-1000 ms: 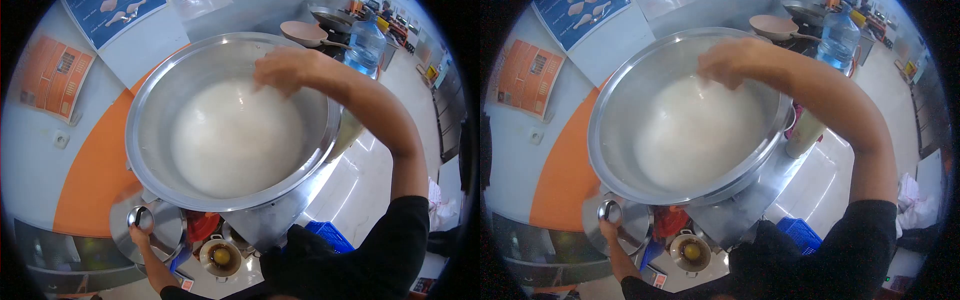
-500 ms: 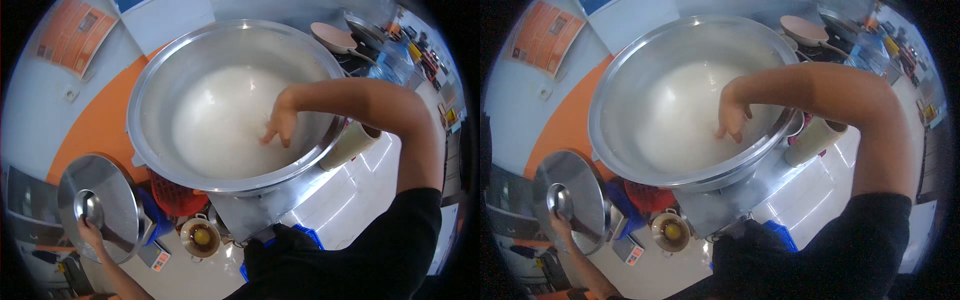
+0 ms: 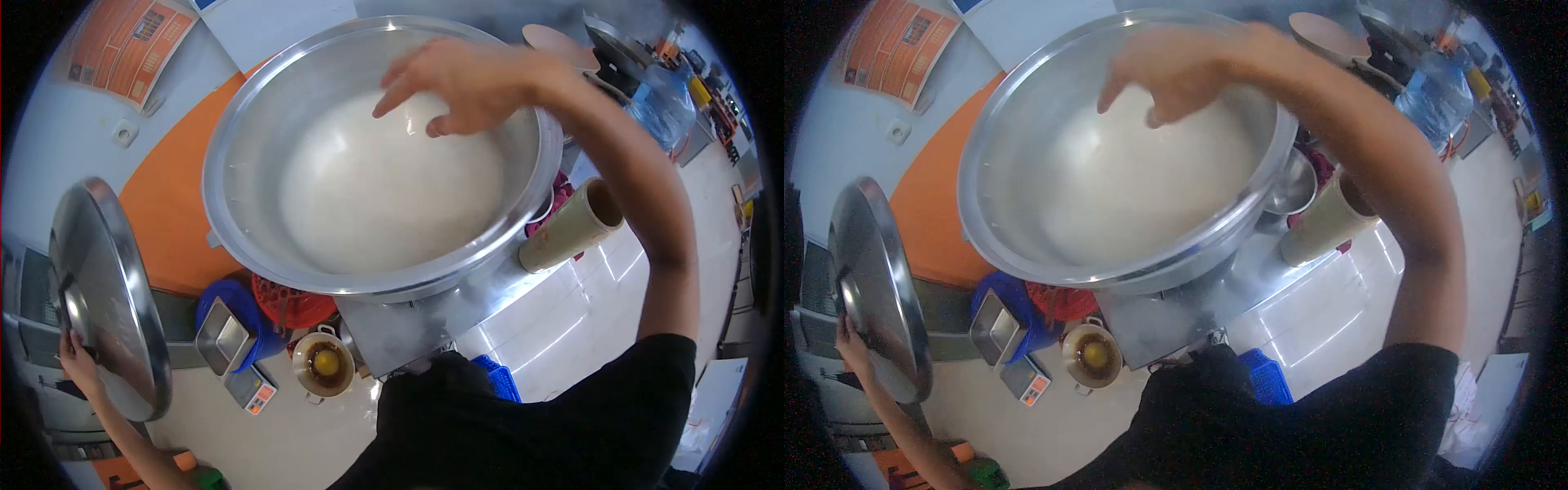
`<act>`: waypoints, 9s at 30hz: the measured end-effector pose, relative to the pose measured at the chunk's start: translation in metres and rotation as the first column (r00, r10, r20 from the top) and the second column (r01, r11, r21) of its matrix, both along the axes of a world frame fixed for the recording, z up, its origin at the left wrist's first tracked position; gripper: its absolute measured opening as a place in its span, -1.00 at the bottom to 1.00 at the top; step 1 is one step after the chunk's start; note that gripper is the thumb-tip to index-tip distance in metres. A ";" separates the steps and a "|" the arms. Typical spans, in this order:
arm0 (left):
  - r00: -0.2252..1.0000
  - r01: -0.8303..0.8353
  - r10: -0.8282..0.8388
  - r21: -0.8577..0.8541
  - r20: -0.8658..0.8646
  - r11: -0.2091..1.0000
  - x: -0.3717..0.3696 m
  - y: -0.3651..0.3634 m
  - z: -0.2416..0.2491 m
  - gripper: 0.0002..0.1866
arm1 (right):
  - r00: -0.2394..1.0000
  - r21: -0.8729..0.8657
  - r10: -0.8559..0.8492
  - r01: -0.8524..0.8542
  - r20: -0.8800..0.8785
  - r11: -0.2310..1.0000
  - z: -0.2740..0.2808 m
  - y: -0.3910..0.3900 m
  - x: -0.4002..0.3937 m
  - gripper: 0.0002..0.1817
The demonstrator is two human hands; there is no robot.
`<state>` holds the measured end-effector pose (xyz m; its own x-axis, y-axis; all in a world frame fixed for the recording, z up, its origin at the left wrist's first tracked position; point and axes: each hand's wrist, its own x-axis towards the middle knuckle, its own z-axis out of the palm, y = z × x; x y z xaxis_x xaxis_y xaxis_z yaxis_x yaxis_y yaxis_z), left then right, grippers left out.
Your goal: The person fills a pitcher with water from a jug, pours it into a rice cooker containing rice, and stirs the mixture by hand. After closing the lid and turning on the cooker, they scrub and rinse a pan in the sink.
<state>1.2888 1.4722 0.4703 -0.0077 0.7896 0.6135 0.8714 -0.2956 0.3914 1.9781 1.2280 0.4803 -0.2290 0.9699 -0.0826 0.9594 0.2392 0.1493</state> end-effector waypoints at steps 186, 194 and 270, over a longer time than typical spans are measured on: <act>0.024 0.451 -0.299 -0.277 0.954 -0.848 0.563 -0.457 -0.284 -0.80 | 0.229 0.228 -0.027 0.936 -0.973 -0.267 -0.358 -0.385 0.276 -0.76; 0.197 0.408 -0.261 -0.321 0.945 -0.855 0.756 -0.523 -0.333 -0.57 | 0.367 0.382 -0.105 0.879 -0.924 -0.285 -0.237 -0.456 0.478 -0.70; 0.689 0.682 0.399 -0.728 0.605 -0.075 1.345 -0.828 -1.006 -0.48 | 0.034 -0.349 -0.391 0.386 -0.920 0.854 -0.757 -0.660 0.901 -0.57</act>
<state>2.6342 0.6441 -0.5357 0.3831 0.4987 -0.7776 0.3032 0.7273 0.6158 2.8791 0.5680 -0.2769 0.2903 0.9463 -0.1426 0.2623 -0.2220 -0.9391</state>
